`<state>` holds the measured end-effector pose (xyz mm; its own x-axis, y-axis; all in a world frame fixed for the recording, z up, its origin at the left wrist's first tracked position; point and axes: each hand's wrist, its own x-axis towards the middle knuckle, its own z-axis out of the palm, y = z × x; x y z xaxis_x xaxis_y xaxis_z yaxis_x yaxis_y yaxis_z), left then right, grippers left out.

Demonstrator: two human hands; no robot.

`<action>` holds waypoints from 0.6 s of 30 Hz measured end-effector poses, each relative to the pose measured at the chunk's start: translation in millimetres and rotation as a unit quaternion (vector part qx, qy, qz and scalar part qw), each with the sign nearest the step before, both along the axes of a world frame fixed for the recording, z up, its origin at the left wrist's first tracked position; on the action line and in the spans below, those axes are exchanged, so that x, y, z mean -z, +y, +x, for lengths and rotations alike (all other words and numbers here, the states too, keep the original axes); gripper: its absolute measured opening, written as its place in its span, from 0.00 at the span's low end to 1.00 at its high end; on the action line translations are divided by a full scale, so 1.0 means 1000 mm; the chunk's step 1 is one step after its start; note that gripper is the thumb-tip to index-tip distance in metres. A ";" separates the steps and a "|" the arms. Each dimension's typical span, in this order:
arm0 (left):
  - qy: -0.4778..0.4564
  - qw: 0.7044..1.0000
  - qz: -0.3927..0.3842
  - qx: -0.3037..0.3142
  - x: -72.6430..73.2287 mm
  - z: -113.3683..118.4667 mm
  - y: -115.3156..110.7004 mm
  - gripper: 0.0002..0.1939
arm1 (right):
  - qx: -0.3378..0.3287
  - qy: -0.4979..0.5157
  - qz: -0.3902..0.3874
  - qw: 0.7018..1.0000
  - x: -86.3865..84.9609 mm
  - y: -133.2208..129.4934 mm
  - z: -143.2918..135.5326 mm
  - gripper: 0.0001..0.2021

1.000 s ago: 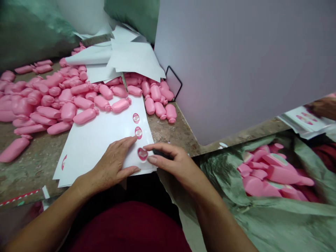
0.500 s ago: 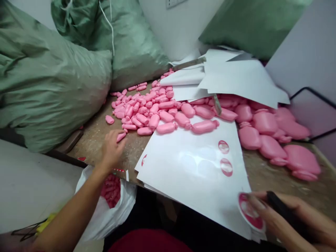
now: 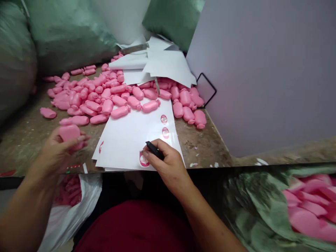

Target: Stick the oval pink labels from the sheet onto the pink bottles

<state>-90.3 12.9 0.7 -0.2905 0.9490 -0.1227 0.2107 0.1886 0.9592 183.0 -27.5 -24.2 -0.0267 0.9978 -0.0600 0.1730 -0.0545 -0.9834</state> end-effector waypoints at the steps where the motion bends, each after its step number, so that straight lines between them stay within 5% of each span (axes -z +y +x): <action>1: -0.037 0.999 -0.019 0.017 0.002 0.017 -0.007 0.28 | 0.001 0.008 -0.003 1.000 0.000 -0.001 -0.001 0.07; 5: -0.164 0.976 -0.064 0.125 0.016 0.073 -0.028 0.23 | 0.004 0.059 -0.022 0.998 0.002 -0.004 -0.003 0.16; 10: -0.183 0.960 -0.057 0.205 0.024 0.097 -0.034 0.15 | -0.014 0.050 -0.023 0.998 0.004 -0.010 -0.003 0.17; 18: -0.217 0.963 -0.052 0.151 0.026 0.103 -0.037 0.17 | -0.004 -0.028 0.038 0.999 0.008 -0.010 0.000 0.12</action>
<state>12.3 -24.5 -25.4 0.0965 0.9583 -0.2689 -0.1457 0.2809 0.9486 183.2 -37.4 -31.8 -0.0327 0.9994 0.0137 0.2271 0.0207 -0.9736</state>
